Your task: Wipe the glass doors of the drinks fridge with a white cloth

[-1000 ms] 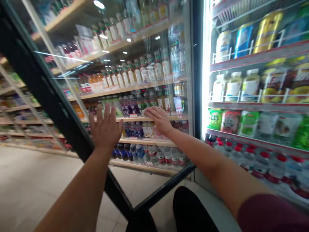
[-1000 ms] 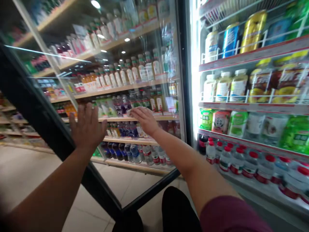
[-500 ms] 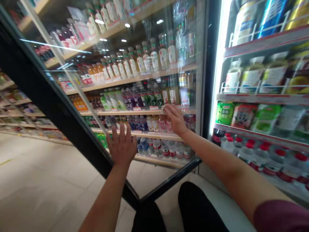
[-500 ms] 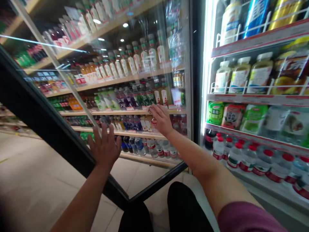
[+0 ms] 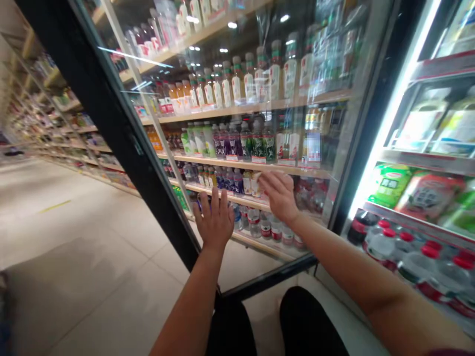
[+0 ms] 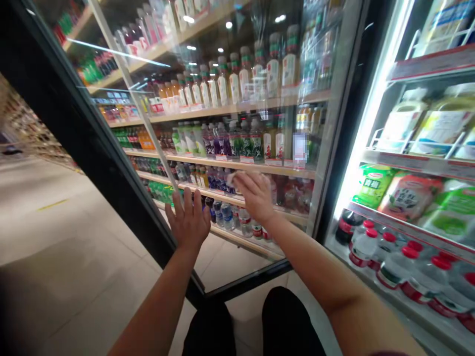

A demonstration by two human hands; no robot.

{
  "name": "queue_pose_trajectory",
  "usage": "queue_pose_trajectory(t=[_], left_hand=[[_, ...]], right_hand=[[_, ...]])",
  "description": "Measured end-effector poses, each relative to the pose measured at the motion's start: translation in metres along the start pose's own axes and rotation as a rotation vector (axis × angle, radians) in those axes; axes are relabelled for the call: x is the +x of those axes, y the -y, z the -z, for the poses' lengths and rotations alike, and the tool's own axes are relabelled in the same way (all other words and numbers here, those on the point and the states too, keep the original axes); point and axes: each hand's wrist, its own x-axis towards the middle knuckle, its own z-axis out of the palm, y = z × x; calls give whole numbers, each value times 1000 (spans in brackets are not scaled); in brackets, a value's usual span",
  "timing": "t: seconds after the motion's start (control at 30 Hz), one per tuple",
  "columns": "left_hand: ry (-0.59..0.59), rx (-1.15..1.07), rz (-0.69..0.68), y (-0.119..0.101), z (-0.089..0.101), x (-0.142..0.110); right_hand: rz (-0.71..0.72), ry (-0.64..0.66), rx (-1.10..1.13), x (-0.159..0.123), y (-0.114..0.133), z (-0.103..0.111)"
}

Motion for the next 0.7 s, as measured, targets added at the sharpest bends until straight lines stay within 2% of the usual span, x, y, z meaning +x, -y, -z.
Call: queue_pose_trajectory(t=[0.07,0.13,0.27,0.33,0.37,0.5,0.57,0.7], left_hand=[[-3,-12,9,-2,0,-1],[0,-35,36,-4,-1,-7],[43,-81,107,-7,-3,-27],[83,-99,123,-6,-4,-38],[98,-96,128,-6,-4,-43],[111,-18,133,-10,-4,-66],[120,7,142,-14,-4,-79],[134,0,159,-15,-7,-101]], right_hand=[[-126,-77,-9,8,2,-4],[-109,-37,0,-3,17,-8],[297,257,57,-47,45,-8],[372,318,82,-52,39,-4],[325,296,80,-49,31,-2],[-37,62,-1,-31,4,0],[-55,67,-16,-38,8,-1],[274,324,67,-67,24,4]])
